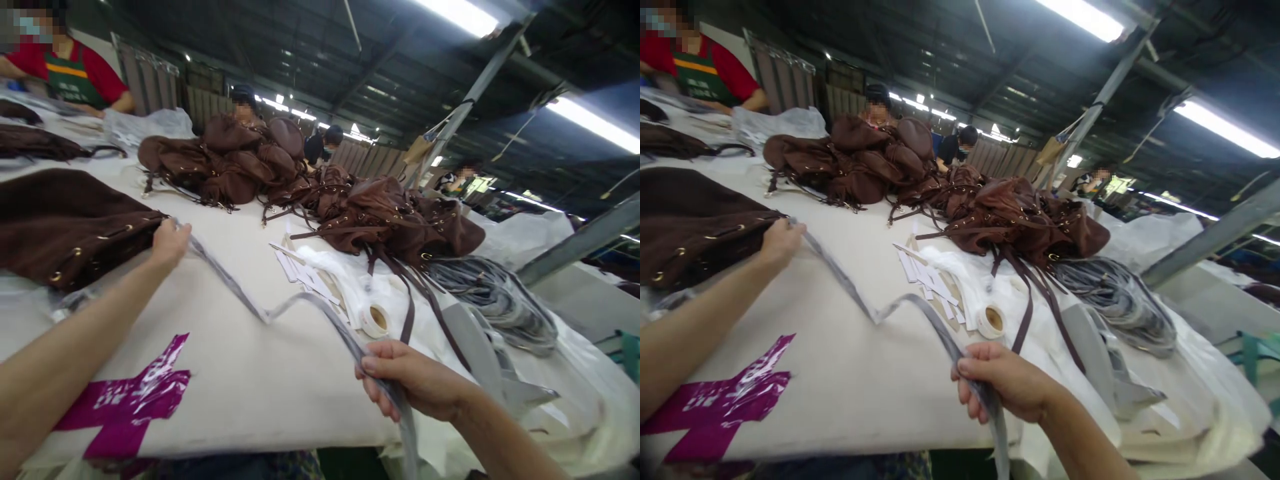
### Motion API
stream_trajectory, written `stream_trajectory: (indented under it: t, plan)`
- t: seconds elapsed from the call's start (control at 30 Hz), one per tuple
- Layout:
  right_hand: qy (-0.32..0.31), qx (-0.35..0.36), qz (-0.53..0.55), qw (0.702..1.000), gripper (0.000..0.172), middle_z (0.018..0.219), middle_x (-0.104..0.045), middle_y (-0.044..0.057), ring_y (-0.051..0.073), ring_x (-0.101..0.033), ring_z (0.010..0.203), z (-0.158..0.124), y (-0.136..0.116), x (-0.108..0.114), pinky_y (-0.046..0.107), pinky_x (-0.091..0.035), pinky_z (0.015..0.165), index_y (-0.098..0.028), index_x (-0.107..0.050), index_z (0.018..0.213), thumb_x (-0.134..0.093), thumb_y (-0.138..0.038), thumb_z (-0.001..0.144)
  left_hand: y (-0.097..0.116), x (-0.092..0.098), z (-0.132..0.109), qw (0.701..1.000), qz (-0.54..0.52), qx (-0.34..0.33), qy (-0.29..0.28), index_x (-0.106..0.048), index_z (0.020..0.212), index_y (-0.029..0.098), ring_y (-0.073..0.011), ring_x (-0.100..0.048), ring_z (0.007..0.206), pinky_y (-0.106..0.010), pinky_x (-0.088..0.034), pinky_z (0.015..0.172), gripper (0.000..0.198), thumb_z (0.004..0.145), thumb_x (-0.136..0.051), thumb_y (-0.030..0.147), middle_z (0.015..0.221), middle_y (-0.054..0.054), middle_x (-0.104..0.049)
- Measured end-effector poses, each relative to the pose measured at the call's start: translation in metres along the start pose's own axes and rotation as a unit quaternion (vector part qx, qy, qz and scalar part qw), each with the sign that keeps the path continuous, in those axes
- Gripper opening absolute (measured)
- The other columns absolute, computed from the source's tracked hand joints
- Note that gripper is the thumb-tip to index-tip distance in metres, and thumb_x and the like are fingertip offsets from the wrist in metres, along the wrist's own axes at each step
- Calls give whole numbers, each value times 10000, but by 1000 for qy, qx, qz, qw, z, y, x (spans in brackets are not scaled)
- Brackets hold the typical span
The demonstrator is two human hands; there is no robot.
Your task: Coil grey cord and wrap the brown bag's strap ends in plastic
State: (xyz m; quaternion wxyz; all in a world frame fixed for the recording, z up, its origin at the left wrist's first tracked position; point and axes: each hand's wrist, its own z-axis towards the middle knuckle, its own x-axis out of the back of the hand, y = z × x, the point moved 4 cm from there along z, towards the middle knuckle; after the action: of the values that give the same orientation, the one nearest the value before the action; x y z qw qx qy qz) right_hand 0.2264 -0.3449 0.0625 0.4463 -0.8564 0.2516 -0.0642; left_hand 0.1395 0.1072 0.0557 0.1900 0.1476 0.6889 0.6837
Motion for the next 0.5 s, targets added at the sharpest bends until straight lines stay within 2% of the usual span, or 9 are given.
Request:
stream_trajectory:
  t: [0.07,0.1,0.13,0.17,0.23,0.27,0.33,0.43,0.5]
  plan:
    - [1,2,-13,1000,355,559,-624,3,84,-559,418,16,-16,-14,156,-413,367,-124,-606,766,-765,-428,674,18,-11,-53,993,31,-117,-14,-466,1270,200,-236,-160,1387,-317,-117,1146,642,678,-611,-2,1485,-10,-311]
    - [-2,2,-21,1000,342,561,-623,4,84,-560,424,24,-23,-22,158,-413,371,-122,-607,765,-761,-415,677,31,-26,-87,962,89,-240,-97,-488,1284,191,-277,-133,1402,-357,-69,1158,700,626,-626,-6,1514,-31,-272]
    - [-8,1,-30,1000,321,565,-623,5,85,-560,429,32,-30,-32,163,-418,379,-122,-606,766,-751,-397,690,39,-43,-123,909,133,-342,-200,-504,1298,203,-311,-148,1404,-412,-38,1161,707,628,-630,18,1503,-49,-307]
    - [-14,3,-38,999,293,570,-621,6,85,-558,433,38,-37,-41,169,-422,388,-122,-604,766,-735,-378,710,43,-61,-156,851,159,-401,-299,-527,1294,232,-331,-204,1389,-463,-33,1154,676,652,-622,42,1448,-63,-401]
    - [-24,15,-47,998,234,588,-619,7,84,-559,451,49,-49,-60,180,-426,410,-125,-594,759,-696,-336,755,42,-87,-200,781,182,-441,-404,-583,1243,271,-331,-367,1302,-509,-87,1133,519,757,-548,92,1270,-95,-568]
    - [-27,24,-46,998,219,600,-619,9,84,-561,463,52,-55,-68,185,-430,424,-128,-588,756,-681,-325,772,40,-97,-209,767,188,-439,-428,-619,1189,269,-315,-469,1196,-498,-148,1117,412,815,-510,135,1129,-112,-632]
    - [-39,45,-37,998,233,615,-618,11,89,-570,486,55,-63,-78,201,-446,456,-127,-583,762,-673,-340,788,37,-109,-205,760,213,-441,-428,-672,1040,238,-291,-552,961,-467,-269,1049,265,870,-472,208,881,-123,-650]
    - [-54,70,-26,996,319,609,-612,2,101,-586,506,55,-63,-76,236,-480,520,-127,-582,794,-724,-409,748,35,-108,-167,742,274,-485,-373,-649,840,214,-265,-509,811,-417,-346,917,199,885,-459,250,773,-120,-603]
    - [-52,78,-25,995,378,606,-612,-5,105,-591,512,54,-57,-67,241,-478,529,-133,-572,793,-766,-443,699,34,-101,-139,717,334,-514,-333,-619,803,206,-253,-486,787,-393,-346,860,220,900,-425,240,775,-117,-588]
